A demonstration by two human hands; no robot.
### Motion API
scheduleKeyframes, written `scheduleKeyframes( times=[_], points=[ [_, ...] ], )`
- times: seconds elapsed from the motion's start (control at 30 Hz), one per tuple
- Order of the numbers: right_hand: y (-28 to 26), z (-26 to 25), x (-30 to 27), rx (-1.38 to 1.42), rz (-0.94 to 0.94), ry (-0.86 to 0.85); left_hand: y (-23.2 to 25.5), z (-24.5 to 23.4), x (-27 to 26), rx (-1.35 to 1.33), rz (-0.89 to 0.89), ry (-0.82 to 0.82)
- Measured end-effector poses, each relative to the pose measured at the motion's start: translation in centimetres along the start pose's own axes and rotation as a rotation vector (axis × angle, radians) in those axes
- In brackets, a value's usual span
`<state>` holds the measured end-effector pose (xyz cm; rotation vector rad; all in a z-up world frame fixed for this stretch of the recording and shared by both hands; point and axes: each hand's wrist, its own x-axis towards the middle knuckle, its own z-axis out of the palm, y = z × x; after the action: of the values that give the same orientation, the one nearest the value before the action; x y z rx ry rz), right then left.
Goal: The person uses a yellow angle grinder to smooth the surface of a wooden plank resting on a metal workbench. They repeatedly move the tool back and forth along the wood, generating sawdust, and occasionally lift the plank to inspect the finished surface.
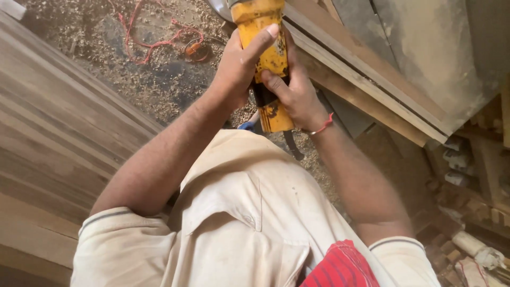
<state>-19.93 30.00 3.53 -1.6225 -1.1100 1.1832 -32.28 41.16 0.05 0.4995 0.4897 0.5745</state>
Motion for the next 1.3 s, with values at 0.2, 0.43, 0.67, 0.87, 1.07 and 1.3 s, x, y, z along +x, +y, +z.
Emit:
scheduleKeyframes(
  times=[0.2,0.43,0.67,0.87,1.07,1.3],
  points=[
    [-0.1,-2.2,-3.9,0.133,0.102,0.036,-4.2,2.2,0.2,0.059,-0.119,0.062],
    [2.5,-6.9,-12.9,0.015,0.214,0.243,-11.4,8.0,-0.6,0.038,-0.264,-0.151],
    [5.3,-11.1,-22.3,0.262,0.284,0.504,-20.3,14.9,-0.4,0.108,-0.48,-0.314],
    [8.0,-15.9,-29.3,0.386,0.291,0.642,-28.8,20.7,-0.2,0.205,-0.611,-0.404],
    [10.3,-21.9,-35.3,0.46,0.269,0.689,-37.2,26.6,0.0,0.359,-0.708,-0.482],
    [13.5,-27.7,-41.9,0.539,0.233,0.791,-45.0,34.7,0.2,0.523,-0.736,-0.595]
  ],
)
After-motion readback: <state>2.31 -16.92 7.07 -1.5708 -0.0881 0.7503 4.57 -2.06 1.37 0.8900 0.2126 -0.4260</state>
